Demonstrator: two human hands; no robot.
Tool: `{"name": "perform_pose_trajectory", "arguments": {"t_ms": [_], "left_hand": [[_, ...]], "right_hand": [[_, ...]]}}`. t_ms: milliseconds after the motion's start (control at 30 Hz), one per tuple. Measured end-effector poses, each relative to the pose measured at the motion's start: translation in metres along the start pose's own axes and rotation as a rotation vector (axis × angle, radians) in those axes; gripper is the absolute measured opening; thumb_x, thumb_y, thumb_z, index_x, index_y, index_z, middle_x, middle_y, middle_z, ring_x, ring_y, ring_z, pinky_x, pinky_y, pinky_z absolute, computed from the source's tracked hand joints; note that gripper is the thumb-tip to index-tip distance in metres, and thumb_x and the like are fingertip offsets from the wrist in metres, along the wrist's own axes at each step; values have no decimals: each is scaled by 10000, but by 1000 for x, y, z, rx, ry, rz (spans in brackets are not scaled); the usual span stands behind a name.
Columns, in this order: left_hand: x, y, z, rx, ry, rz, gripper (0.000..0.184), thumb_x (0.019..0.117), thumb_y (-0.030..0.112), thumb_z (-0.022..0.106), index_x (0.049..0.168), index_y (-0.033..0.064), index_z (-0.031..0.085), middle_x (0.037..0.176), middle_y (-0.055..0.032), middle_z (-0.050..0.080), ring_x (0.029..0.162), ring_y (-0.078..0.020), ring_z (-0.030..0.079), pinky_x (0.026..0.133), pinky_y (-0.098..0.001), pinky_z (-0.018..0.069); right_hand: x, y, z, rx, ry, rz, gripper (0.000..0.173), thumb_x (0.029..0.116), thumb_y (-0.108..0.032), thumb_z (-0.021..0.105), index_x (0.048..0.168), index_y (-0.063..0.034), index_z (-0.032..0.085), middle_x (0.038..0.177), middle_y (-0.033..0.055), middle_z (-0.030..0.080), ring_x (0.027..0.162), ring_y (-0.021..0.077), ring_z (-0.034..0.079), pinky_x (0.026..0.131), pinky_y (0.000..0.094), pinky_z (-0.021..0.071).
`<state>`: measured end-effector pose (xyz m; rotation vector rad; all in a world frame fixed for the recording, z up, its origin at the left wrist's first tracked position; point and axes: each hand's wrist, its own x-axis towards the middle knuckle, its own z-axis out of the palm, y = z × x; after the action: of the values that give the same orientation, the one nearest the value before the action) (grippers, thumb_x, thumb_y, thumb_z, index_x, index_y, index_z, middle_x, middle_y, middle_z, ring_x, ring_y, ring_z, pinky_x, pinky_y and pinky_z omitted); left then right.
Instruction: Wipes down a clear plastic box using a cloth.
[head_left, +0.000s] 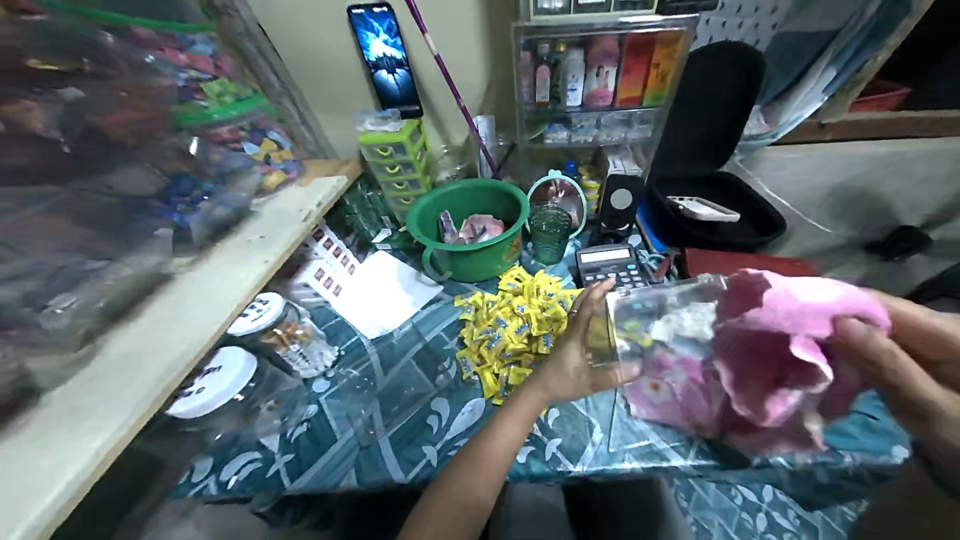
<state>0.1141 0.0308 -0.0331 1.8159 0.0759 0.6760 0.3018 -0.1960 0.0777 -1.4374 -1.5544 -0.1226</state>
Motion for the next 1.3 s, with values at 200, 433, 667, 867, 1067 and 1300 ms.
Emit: {"name": "perform_pose_trajectory", "arguments": {"t_ms": [200,433,667,867,1067,1300], "left_hand": [[0,5,4,29,-53,-23,1037,775,474,790,1548,-8,294,1526,-234,397,1353,-242,486,1083,-381,461],[-14,21,1,124,-27,-111,725,770,186,814,1344,-133,509,1317,-213,596,1238,-116,563,1045,-250,453],[0,6,7,31,-24,-33,986,783,421,779,1518,-34,304,1514,-244,396,1384,-260,450,1113,-400,427],[-19,34,12,285,36,-266,505,837,94,768,1235,-155,583,1172,-235,661,1092,-165,630,986,-285,476],[-2,4,10,56,59,-34,969,764,420,784,1476,-77,352,1419,-241,485,1264,-197,547,1037,-335,487],[-10,7,13,71,85,-68,930,778,342,808,1463,-81,343,1340,-187,551,1201,-105,573,1022,-261,480]], "right_hand": [[-1,-9,55,-284,341,7,453,1066,-221,468,1455,10,461,1364,169,595,1167,115,619,979,320,531],[-1,7,127,-370,-89,-320,465,1119,-324,312,1452,-142,581,1515,28,555,1483,218,411,1240,517,252],[-1,34,100,-501,114,-64,466,1087,-190,369,1482,25,494,1556,195,469,1502,364,356,1224,584,260],[-12,-8,152,-295,9,-270,368,1072,-142,449,1376,-20,617,1434,140,613,1418,293,498,1203,515,333],[-17,32,115,-375,89,-154,409,1076,-157,417,1426,-9,569,1486,143,565,1435,261,479,1208,510,347],[-28,5,142,-316,138,-157,401,1089,-185,418,1382,27,592,1432,183,603,1431,291,481,1212,497,324]]}}
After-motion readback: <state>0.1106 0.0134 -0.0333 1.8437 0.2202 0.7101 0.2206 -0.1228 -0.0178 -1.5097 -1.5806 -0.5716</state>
